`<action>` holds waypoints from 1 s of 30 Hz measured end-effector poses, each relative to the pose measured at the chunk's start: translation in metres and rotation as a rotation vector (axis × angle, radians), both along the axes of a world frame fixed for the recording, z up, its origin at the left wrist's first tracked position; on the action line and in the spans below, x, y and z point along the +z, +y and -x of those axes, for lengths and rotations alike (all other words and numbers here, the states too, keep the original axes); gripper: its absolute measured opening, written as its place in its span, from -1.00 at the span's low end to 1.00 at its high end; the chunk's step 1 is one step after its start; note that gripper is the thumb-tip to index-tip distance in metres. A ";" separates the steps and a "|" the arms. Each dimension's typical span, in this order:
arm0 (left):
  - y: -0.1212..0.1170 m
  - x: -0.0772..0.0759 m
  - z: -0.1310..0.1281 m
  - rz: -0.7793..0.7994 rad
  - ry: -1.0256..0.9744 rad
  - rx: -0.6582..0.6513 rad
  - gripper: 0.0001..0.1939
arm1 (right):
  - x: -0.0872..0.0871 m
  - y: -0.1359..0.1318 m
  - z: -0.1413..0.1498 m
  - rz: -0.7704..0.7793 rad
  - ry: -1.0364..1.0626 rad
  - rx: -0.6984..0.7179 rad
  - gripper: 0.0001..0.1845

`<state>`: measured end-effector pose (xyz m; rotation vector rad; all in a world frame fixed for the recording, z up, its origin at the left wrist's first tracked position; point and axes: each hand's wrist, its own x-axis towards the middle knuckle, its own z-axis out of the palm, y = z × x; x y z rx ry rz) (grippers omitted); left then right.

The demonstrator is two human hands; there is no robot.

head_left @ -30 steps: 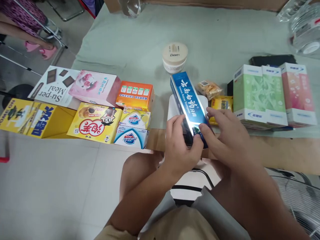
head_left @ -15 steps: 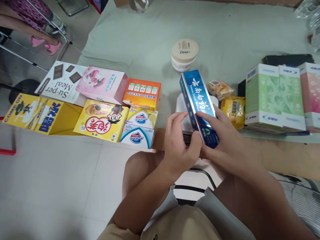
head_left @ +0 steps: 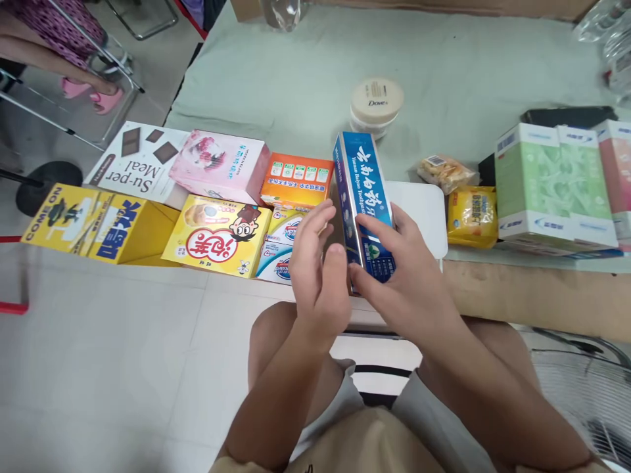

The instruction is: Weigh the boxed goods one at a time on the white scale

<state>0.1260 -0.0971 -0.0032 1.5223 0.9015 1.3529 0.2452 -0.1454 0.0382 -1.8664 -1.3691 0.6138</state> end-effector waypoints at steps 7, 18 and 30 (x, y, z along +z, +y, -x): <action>-0.004 -0.001 0.007 0.062 0.061 -0.221 -0.39 | -0.011 0.009 0.017 0.049 0.050 0.009 -0.27; -0.006 0.013 0.006 -0.073 0.244 -0.089 -0.45 | -0.024 0.003 0.009 0.025 -0.006 0.258 -0.32; -0.015 0.009 -0.032 -0.272 0.147 -0.154 -0.57 | 0.008 -0.031 -0.049 -0.327 0.032 0.103 -0.68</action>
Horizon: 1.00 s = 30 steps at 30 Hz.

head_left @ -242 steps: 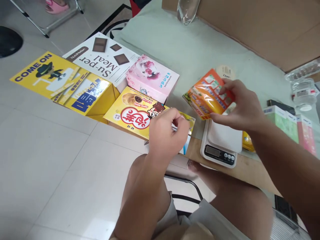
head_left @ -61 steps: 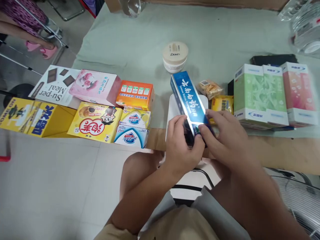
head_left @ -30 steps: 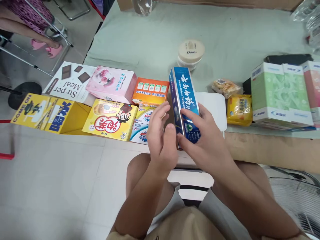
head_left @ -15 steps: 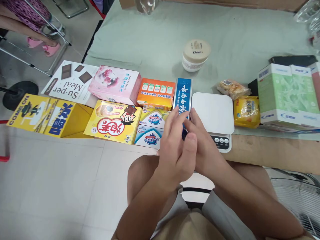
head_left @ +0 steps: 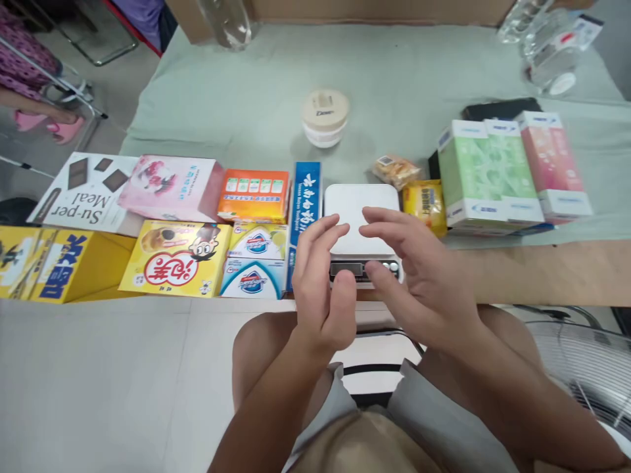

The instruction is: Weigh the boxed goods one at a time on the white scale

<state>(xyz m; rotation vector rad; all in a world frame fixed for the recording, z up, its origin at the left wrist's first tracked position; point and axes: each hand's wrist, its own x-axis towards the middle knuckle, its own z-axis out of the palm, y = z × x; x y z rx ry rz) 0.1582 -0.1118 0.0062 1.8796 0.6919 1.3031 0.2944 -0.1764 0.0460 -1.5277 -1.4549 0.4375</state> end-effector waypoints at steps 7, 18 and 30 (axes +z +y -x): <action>-0.039 0.003 -0.066 -0.093 0.143 -0.253 -0.56 | 0.009 -0.037 -0.080 -0.396 0.087 -0.465 -0.81; -0.119 -0.004 -0.206 0.199 0.323 -0.654 -0.53 | -0.040 -0.084 -0.230 -0.009 0.274 -0.883 -0.82; -0.122 -0.013 -0.239 0.167 0.232 -0.357 -0.38 | -0.037 -0.068 -0.224 0.303 0.538 -0.705 -0.46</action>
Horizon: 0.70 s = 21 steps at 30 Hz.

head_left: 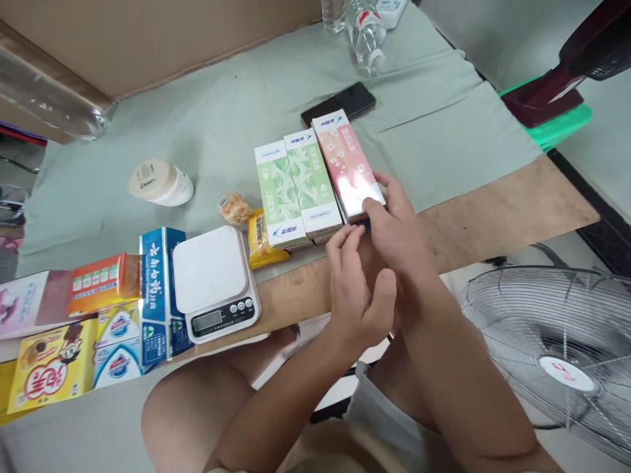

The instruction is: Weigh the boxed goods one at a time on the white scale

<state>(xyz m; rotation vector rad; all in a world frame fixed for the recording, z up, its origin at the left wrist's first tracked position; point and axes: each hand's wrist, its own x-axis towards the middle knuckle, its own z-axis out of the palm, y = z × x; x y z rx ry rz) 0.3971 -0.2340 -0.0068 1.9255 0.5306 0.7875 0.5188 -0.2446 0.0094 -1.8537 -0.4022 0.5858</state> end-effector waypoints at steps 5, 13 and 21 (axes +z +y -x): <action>0.007 0.009 -0.009 -0.038 0.052 -0.028 -0.28 | -0.001 -0.009 -0.004 -0.003 0.052 -0.101 -0.35; 0.014 0.028 0.004 0.037 0.008 -0.072 -0.29 | 0.014 -0.013 0.022 -0.415 -0.203 -0.196 -0.38; 0.082 0.056 0.083 0.150 -0.107 0.116 -0.32 | 0.037 0.013 0.080 -0.538 -0.131 0.139 -0.38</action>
